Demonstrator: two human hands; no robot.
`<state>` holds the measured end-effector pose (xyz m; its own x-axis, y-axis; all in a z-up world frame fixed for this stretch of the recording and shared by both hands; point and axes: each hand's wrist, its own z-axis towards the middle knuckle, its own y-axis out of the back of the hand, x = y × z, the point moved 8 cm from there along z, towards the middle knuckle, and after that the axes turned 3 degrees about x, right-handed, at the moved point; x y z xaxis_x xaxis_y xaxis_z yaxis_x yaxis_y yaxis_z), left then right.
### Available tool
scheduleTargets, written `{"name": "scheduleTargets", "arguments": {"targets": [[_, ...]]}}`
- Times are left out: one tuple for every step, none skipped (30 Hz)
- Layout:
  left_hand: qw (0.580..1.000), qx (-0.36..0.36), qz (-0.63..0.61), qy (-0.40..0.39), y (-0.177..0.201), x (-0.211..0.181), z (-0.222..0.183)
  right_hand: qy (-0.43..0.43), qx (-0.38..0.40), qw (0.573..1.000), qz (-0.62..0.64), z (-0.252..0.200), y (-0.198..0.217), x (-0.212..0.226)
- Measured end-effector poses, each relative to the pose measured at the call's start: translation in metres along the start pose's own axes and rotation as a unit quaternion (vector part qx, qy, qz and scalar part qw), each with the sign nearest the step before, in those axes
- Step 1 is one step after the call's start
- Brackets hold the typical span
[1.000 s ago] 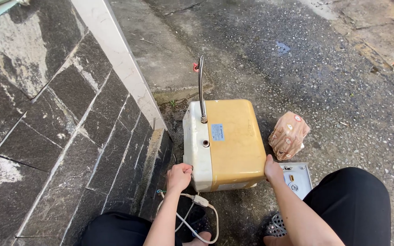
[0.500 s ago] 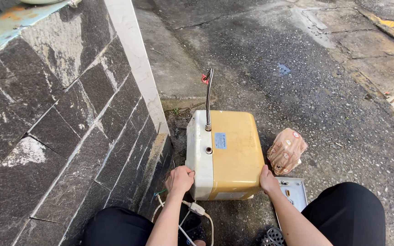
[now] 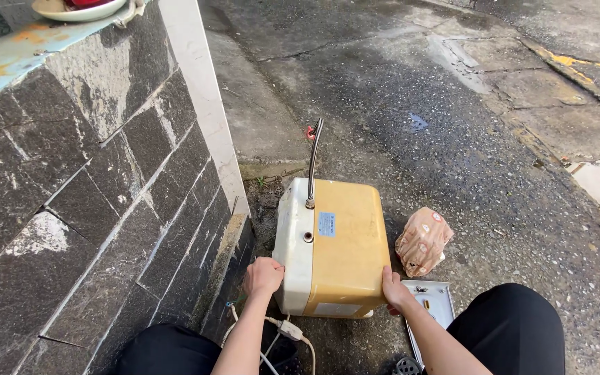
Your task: Repairing a small appliance by inspecting and manipulating its internal wiring
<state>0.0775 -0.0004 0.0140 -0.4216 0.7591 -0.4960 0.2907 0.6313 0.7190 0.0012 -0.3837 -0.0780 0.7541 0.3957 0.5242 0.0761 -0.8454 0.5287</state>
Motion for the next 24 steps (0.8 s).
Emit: {"name": "scheduleTargets", "arguments": {"targets": [[0.999,0.011,-0.048,-0.023,-0.006,0.003,0.009,-0.003,0.003,1.0,0.001,0.001,0.0,-0.002],[0.994,0.022,-0.096,-0.044,-0.01,0.006,0.017,-0.005,0.008,1.0,0.0,0.002,-0.002,-0.004],[0.994,0.021,-0.096,-0.045,-0.013,0.013,0.026,-0.004,0.008,1.0,0.001,0.0,-0.003,-0.002],[0.993,0.036,-0.091,-0.065,-0.02,0.016,0.034,-0.009,0.01,1.0,0.01,-0.002,-0.002,-0.002],[0.991,0.051,-0.086,-0.084,-0.026,0.019,0.043,-0.014,0.012,1.0,0.019,-0.003,-0.002,-0.002],[0.991,0.05,-0.088,-0.083,-0.02,0.015,0.038,-0.013,0.012,1.0,0.018,-0.003,0.0,-0.001],[0.988,0.089,-0.099,-0.081,-0.021,0.011,0.032,-0.011,0.012,0.999,0.032,-0.003,0.002,0.0],[0.983,0.127,-0.109,-0.076,-0.02,0.011,0.025,-0.011,0.015,0.999,0.045,-0.003,0.0,0.0],[0.983,0.126,-0.11,-0.072,-0.019,0.012,0.021,-0.011,0.018,0.999,0.043,-0.002,-0.003,-0.001],[0.984,0.12,-0.118,-0.062,-0.017,0.012,0.018,-0.011,0.016,0.999,0.043,0.0,-0.002,-0.001],[0.984,0.114,-0.126,-0.053,-0.015,0.011,0.016,-0.011,0.013,0.999,0.042,0.002,-0.001,-0.002],[0.984,0.116,-0.126,-0.054,-0.022,0.015,0.024,-0.012,0.012,0.999,0.043,0.0,-0.001,-0.001],[0.983,0.103,-0.138,-0.058,-0.026,0.019,0.033,-0.008,0.017,0.999,0.05,-0.003,-0.001,0.001],[0.983,0.09,-0.15,-0.062,-0.03,0.025,0.041,-0.004,0.022,0.998,0.057,-0.006,-0.003,0.002],[0.983,0.091,-0.149,-0.061,-0.029,0.022,0.038,-0.006,0.022,0.998,0.057,-0.006,-0.001,0.001],[0.983,0.095,-0.147,-0.052,-0.028,0.021,0.035,-0.004,0.021,0.998,0.056,-0.007,0.0,0.001],[0.984,0.099,-0.145,-0.042,-0.027,0.021,0.032,-0.002,0.02,0.998,0.055,-0.007,0.0,0.002],[0.984,0.1,-0.144,-0.042,-0.027,0.021,0.033,-0.004,0.02,0.998,0.057,-0.006,0.0,0.001],[0.984,0.104,-0.139,-0.039,-0.027,0.021,0.033,-0.001,0.018,0.998,0.052,-0.005,0.0,0.001],[0.984,0.108,-0.134,-0.036,-0.028,0.022,0.033,0.003,0.017,0.999,0.048,-0.004,0.0,0.001],[0.984,0.109,-0.133,-0.036,-0.031,0.025,0.037,0.002,0.017,0.999,0.049,-0.003,0.0,0.0],[0.976,0.127,-0.176,-0.025,-0.037,0.029,0.041,0.001,0.02,0.999,0.051,-0.003,0.0,0.0],[0.965,0.144,-0.219,-0.013,-0.043,0.032,0.045,0.0,0.022,0.998,0.053,-0.002,-0.001,0.0],[0.965,0.145,-0.218,-0.013,-0.042,0.032,0.043,0.0,0.022,0.998,0.054,-0.003,-0.001,0.0]]}}
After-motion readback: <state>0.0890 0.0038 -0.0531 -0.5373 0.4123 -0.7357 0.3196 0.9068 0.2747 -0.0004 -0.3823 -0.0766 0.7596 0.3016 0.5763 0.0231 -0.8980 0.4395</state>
